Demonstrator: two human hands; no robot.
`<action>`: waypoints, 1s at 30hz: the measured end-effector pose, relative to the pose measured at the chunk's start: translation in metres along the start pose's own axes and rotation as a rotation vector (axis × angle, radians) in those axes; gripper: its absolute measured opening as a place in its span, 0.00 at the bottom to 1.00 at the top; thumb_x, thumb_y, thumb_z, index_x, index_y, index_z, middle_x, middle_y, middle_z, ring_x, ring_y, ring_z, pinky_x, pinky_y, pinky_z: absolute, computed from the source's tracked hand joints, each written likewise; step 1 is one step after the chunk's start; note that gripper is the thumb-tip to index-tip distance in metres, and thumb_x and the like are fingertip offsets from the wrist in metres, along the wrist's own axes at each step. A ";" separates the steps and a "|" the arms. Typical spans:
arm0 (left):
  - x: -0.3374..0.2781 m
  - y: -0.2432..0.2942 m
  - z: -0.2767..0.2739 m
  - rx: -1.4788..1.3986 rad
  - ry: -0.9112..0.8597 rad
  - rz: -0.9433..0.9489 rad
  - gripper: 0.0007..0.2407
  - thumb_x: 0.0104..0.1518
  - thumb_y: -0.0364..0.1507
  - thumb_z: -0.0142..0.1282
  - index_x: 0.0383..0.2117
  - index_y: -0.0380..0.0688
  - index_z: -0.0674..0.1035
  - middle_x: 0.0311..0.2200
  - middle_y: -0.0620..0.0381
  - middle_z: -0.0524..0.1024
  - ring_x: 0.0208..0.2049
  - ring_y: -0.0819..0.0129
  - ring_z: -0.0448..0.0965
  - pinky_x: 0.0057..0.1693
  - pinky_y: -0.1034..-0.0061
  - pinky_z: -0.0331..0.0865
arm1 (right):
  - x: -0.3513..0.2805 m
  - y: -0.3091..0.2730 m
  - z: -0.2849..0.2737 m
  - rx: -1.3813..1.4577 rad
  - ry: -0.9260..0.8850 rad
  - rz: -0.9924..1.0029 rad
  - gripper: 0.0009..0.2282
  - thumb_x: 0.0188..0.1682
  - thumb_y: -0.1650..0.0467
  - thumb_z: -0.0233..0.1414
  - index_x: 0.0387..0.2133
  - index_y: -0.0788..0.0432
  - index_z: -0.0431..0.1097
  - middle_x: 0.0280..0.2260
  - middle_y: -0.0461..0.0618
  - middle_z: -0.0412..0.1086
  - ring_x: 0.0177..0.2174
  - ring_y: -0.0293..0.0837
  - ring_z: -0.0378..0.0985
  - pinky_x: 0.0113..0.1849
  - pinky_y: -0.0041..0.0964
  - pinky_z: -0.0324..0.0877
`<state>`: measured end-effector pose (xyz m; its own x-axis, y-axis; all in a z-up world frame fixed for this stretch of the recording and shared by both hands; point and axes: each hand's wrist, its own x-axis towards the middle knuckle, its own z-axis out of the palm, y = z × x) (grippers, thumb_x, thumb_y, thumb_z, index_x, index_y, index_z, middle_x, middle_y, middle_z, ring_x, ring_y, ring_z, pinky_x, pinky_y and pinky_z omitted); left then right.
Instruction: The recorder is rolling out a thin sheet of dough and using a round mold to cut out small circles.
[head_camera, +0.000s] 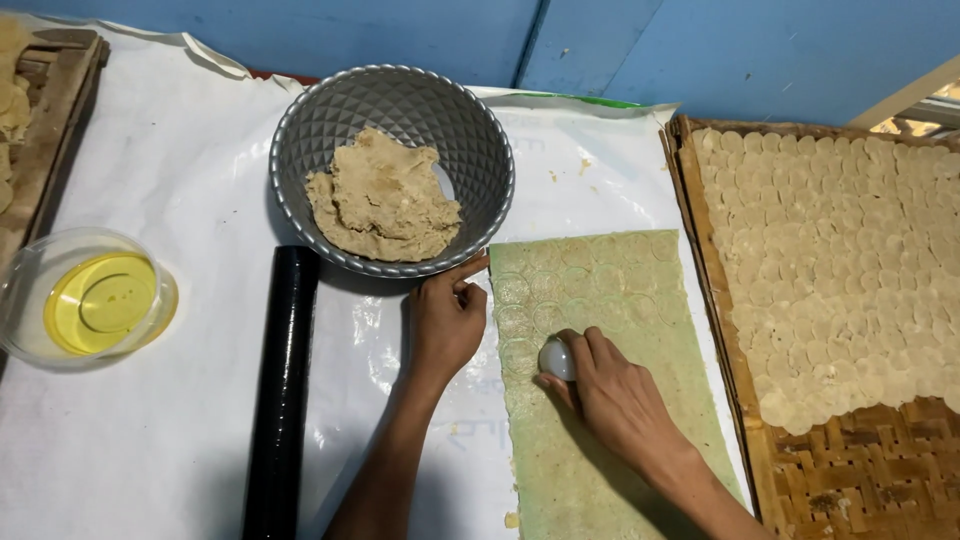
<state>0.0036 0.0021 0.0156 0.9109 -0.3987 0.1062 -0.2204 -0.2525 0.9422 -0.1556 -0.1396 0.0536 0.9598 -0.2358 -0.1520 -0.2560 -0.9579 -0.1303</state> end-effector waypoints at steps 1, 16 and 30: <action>0.000 0.001 -0.001 0.001 0.002 -0.003 0.14 0.50 0.20 0.47 0.39 0.37 0.85 0.43 0.60 0.85 0.17 0.71 0.73 0.29 0.75 0.71 | 0.001 -0.001 0.000 0.001 -0.003 -0.003 0.25 0.52 0.52 0.46 0.51 0.60 0.61 0.33 0.52 0.65 0.21 0.47 0.75 0.19 0.40 0.77; 0.001 0.002 -0.002 0.014 -0.010 -0.001 0.15 0.49 0.19 0.47 0.39 0.37 0.85 0.44 0.62 0.85 0.16 0.73 0.73 0.28 0.78 0.71 | 0.009 -0.018 -0.005 -0.024 -0.040 0.042 0.21 0.57 0.56 0.37 0.46 0.63 0.60 0.30 0.56 0.66 0.19 0.49 0.76 0.15 0.40 0.75; -0.001 0.003 0.000 0.034 -0.023 0.013 0.15 0.51 0.19 0.46 0.43 0.34 0.81 0.44 0.61 0.86 0.21 0.73 0.78 0.30 0.79 0.72 | 0.005 -0.030 -0.005 0.001 0.008 0.122 0.24 0.57 0.56 0.36 0.48 0.68 0.60 0.29 0.60 0.69 0.11 0.48 0.72 0.10 0.38 0.68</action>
<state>0.0025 0.0019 0.0186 0.8997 -0.4222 0.1111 -0.2444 -0.2763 0.9295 -0.1421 -0.1126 0.0614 0.9225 -0.3516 -0.1593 -0.3708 -0.9219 -0.1123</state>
